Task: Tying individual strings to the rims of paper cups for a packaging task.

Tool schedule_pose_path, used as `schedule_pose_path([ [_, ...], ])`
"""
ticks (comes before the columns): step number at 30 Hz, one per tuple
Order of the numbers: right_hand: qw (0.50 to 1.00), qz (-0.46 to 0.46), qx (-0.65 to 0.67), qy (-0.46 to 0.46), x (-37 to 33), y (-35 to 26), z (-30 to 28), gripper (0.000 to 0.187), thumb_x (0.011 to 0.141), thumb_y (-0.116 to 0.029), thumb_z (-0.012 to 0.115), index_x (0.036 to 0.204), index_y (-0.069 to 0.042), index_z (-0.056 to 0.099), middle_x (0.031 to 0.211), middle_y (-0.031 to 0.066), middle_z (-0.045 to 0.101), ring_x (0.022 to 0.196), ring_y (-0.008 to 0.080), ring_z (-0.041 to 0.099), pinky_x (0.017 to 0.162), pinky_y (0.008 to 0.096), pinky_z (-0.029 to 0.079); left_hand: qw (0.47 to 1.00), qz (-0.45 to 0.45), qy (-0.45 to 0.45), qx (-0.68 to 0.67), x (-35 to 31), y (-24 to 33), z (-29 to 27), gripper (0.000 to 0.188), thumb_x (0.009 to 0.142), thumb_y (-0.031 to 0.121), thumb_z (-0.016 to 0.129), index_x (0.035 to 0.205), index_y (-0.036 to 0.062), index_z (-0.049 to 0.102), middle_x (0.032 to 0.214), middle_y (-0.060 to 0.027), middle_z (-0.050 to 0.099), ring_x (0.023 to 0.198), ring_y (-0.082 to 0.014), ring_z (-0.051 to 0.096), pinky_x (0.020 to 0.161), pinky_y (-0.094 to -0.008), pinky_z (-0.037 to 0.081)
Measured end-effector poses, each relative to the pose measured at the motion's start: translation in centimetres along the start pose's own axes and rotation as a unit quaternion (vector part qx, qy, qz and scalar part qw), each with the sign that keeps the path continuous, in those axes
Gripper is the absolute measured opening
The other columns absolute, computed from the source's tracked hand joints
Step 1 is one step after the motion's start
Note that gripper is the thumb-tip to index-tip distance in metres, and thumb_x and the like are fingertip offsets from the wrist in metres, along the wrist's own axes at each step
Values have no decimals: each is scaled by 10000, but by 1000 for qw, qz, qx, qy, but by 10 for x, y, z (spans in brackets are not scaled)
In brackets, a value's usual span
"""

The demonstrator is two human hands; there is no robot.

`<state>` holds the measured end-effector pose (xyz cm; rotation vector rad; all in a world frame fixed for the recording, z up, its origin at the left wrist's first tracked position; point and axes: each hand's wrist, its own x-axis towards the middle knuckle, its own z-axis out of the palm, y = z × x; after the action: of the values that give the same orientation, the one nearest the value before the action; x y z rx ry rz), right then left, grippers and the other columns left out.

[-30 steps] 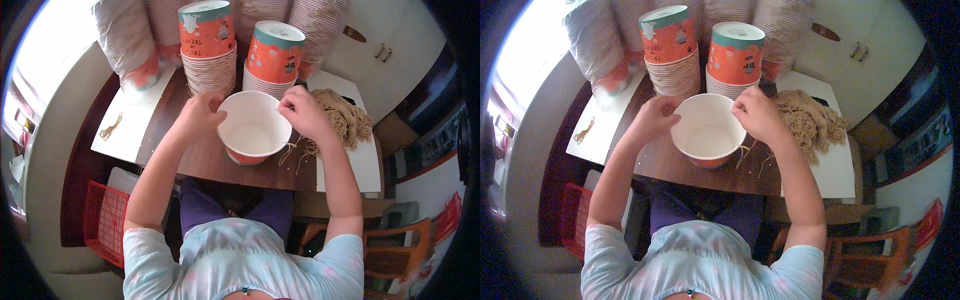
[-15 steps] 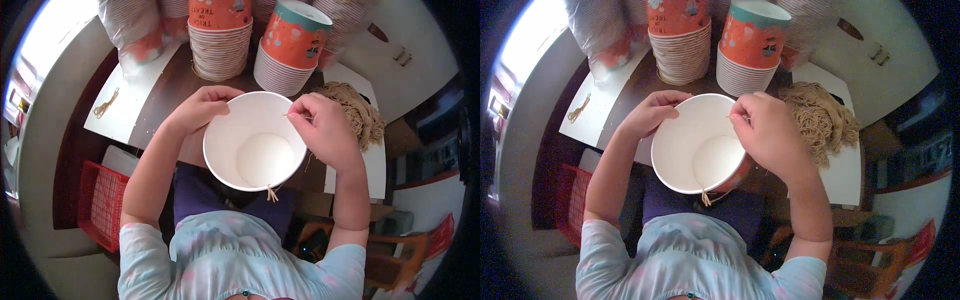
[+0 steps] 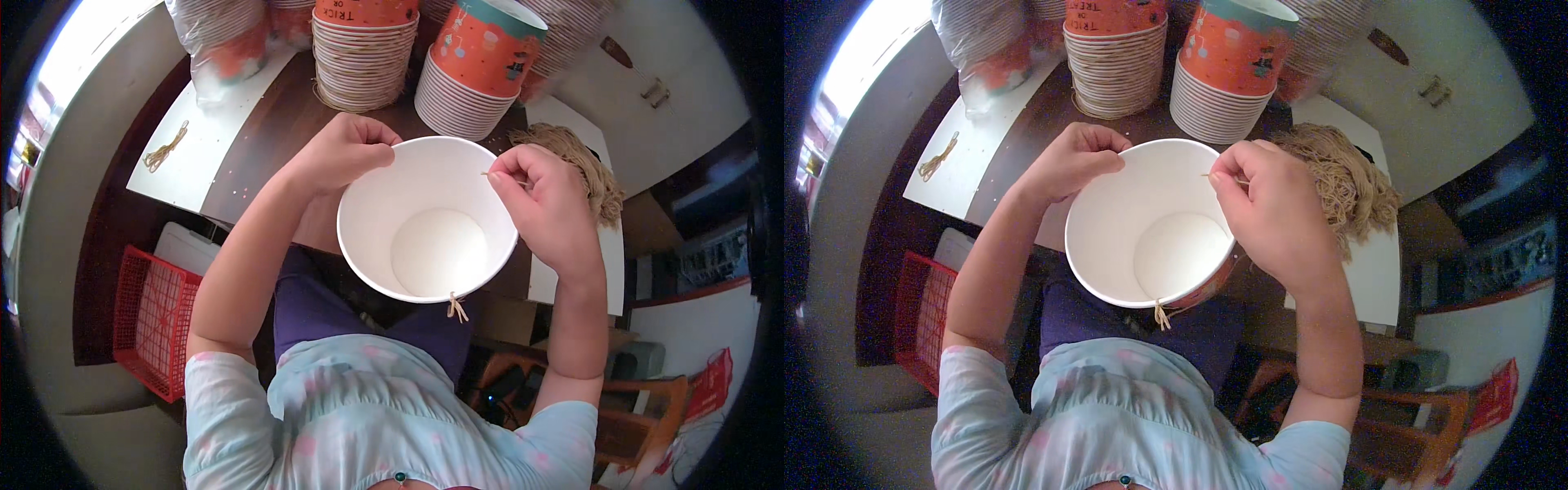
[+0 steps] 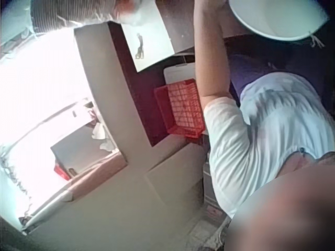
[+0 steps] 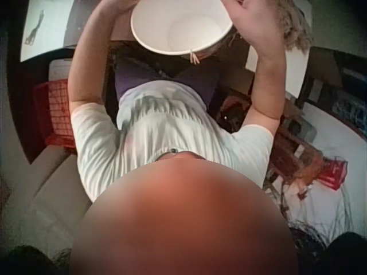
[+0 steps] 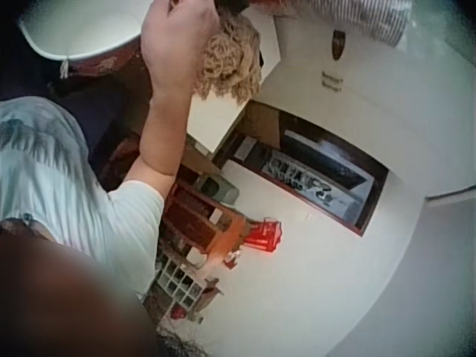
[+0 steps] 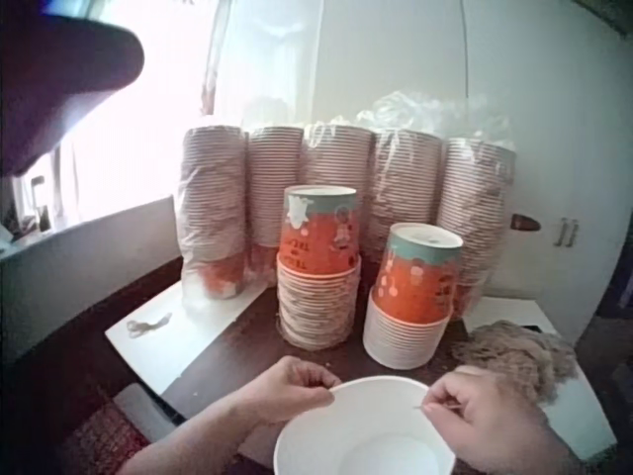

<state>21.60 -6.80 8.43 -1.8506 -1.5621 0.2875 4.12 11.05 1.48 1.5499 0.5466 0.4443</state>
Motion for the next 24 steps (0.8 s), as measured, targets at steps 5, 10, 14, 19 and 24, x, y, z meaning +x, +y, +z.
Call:
schedule_pose_path([
  [5,1000,-9,-7,9,-2,1,1,96,840,-59,605,856,36,603,754,38,603,676,66,556,616,230,463,994,34,10,104,2,7,0,156,723,102,616,776,-36,667,642,-15,612,557,-60,532,510,-215,430],
  [10,1000,-13,-12,2,1,3,0,112,840,-72,610,866,37,601,798,53,582,708,94,563,634,249,469,979,47,57,192,4,10,8,190,686,136,664,757,-40,662,598,-38,601,534,-86,536,482,-246,433],
  [14,1000,-10,10,8,7,6,0,106,814,-76,619,834,28,609,783,133,596,706,228,599,646,328,475,931,8,88,353,-2,33,24,251,670,163,711,789,-52,658,642,-92,639,575,-146,596,532,-295,484],
  [19,998,-40,-4,-48,24,25,-1,109,805,-76,621,843,26,621,800,125,581,724,235,591,666,339,474,956,4,81,282,-14,26,17,317,711,162,700,929,-63,651,775,-111,664,694,-145,621,638,-278,503],
  [24,991,-127,-40,-32,37,34,-1,108,794,-81,632,843,15,638,805,97,563,709,190,562,664,312,464,995,17,88,31,-37,9,23,315,797,80,603,1067,-83,603,904,-82,661,780,-116,614,696,-254,496],
])
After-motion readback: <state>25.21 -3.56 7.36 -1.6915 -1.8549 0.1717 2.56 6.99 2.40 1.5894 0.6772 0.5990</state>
